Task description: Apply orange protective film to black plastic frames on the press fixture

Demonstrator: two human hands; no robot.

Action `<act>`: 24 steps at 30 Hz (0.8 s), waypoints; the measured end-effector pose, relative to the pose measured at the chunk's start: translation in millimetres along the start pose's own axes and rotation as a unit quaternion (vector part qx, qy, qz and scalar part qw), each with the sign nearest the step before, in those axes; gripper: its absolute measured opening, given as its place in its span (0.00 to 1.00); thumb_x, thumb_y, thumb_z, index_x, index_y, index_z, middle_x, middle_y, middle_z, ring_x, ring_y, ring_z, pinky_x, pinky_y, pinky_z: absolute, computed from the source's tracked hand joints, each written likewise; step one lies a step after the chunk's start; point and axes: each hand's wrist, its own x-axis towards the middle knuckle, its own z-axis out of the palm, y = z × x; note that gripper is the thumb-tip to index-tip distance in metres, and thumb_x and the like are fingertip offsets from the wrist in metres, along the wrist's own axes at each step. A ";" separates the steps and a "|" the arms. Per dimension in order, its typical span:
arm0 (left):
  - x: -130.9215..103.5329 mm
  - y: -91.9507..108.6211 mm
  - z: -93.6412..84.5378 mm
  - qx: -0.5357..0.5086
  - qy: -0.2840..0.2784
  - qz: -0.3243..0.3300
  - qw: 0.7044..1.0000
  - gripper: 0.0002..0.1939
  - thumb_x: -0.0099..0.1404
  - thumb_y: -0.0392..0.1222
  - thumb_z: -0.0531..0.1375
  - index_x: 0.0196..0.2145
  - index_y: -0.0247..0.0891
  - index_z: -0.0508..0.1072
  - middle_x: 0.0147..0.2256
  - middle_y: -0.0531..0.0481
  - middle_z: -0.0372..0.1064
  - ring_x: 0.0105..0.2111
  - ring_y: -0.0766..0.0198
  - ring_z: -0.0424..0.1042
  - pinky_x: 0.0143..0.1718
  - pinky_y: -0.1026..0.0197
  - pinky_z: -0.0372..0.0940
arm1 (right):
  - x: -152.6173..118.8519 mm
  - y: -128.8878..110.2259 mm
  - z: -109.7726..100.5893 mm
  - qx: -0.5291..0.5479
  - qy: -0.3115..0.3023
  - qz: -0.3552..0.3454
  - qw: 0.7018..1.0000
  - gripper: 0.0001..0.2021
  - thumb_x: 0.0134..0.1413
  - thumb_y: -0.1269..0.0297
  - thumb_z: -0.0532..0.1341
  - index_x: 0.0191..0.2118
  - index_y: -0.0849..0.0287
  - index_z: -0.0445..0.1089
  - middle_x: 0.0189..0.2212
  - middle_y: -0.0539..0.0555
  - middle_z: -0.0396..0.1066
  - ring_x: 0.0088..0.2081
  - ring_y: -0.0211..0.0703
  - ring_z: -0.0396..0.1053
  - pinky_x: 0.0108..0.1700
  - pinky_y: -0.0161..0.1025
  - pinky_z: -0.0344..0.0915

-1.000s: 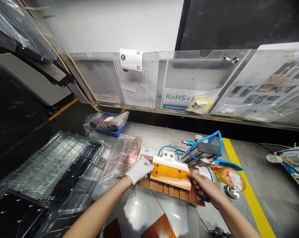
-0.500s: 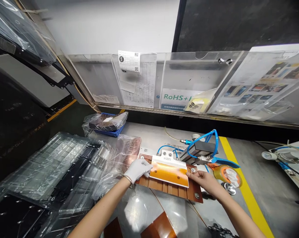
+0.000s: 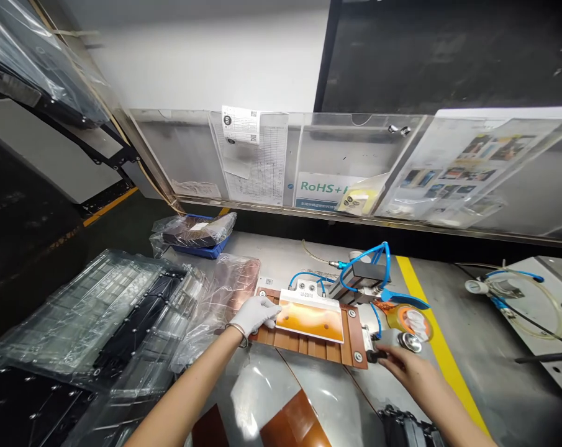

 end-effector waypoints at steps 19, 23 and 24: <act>-129.6 -65.6 141.4 0.064 -0.237 0.001 0.969 0.34 0.57 0.45 0.59 0.60 0.29 0.61 0.47 0.39 0.70 0.45 0.56 0.71 0.50 0.58 0.62 | -160.9 116.9 24.2 0.148 -0.017 0.252 0.956 0.37 0.46 0.35 0.42 0.40 0.61 0.74 0.41 0.63 0.74 0.42 0.55 0.74 0.46 0.47 0.68; -142.4 -54.5 229.1 -0.104 -0.268 0.026 0.958 0.38 0.52 0.39 0.61 0.60 0.34 0.58 0.52 0.38 0.65 0.50 0.53 0.68 0.51 0.58 0.63 | -167.6 101.6 39.6 0.161 -0.030 0.228 0.960 0.39 0.50 0.33 0.42 0.45 0.60 0.74 0.47 0.61 0.72 0.48 0.53 0.71 0.55 0.46 0.62; -142.2 -51.4 241.2 -0.134 -0.252 0.053 0.957 0.36 0.50 0.38 0.62 0.58 0.34 0.60 0.51 0.38 0.66 0.49 0.54 0.69 0.49 0.58 0.64 | -169.2 94.0 39.8 0.151 -0.034 0.223 0.962 0.40 0.49 0.32 0.42 0.45 0.61 0.74 0.47 0.61 0.72 0.49 0.54 0.70 0.56 0.46 0.61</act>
